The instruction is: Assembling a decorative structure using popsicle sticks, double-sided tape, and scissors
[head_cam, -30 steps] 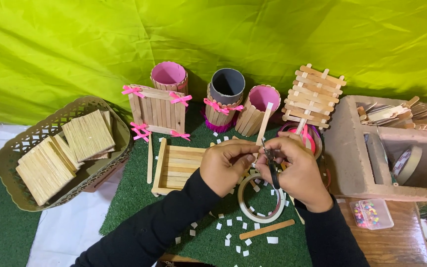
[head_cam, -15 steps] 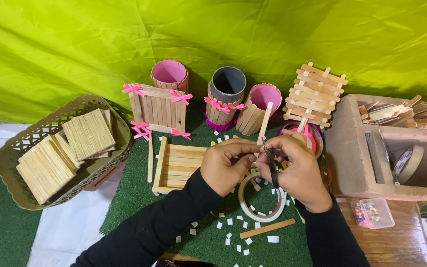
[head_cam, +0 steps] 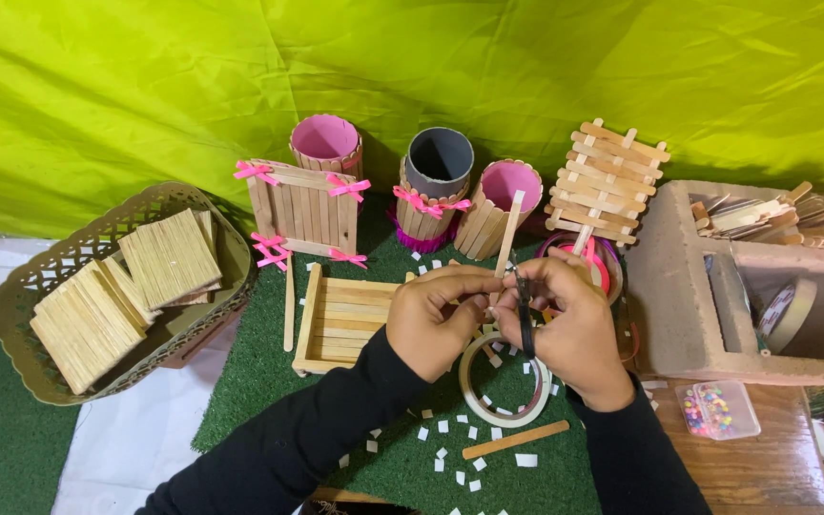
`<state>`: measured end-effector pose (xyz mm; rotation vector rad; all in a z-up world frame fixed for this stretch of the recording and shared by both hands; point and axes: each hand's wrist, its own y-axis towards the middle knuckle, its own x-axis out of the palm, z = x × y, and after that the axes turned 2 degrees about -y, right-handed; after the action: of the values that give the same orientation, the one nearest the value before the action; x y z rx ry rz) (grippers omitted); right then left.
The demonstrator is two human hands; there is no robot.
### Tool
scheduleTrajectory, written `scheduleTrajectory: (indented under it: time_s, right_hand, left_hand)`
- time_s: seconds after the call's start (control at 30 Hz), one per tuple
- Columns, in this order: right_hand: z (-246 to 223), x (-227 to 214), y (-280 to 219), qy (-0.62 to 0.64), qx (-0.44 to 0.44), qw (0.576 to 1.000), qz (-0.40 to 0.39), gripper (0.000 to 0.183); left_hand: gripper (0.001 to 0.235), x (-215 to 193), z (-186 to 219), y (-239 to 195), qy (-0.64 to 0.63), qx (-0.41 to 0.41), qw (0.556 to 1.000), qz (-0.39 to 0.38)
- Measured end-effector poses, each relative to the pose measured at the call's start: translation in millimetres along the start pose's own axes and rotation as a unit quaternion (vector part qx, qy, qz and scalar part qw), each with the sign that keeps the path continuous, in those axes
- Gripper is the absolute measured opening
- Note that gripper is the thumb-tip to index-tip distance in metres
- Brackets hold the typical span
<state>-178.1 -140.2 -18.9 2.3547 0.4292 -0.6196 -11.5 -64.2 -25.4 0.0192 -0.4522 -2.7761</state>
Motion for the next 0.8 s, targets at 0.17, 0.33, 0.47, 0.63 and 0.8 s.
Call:
scheduleTrajectory:
  time_s: [0.17,0.33,0.47,0.63,0.8]
  right_hand:
    - [-12.8,-1.0,0.4,0.002,0.044,0.999,0.009,0.032]
    - [-21.8,-1.5,0.4,0.005,0.064,0.998,0.008,0.035]
    - [-19.4,-3.8,-1.5,-0.021,0.078,0.997,0.015,0.036]
    - [-23.6,-7.7,1.5,-0.060,0.097,0.993,0.011,0.040]
    - [-26.8,-14.9,7.0,-0.020,0.123,0.992,0.004,0.045]
  left_hand:
    - [0.027,0.4,6.0,0.4,-0.039,0.005,0.999,0.001]
    - [0.028,-0.4,3.6,0.7,-0.026,0.020,0.999,-0.001]
    - [0.029,-0.1,-0.8,-0.7,-0.017,0.022,1.000,-0.001]
    - [0.028,-0.4,-4.5,0.1,0.003,0.021,1.000,-0.003]
    - [0.028,-3.2,-3.0,4.4,-0.005,-0.009,1.000,-0.020]
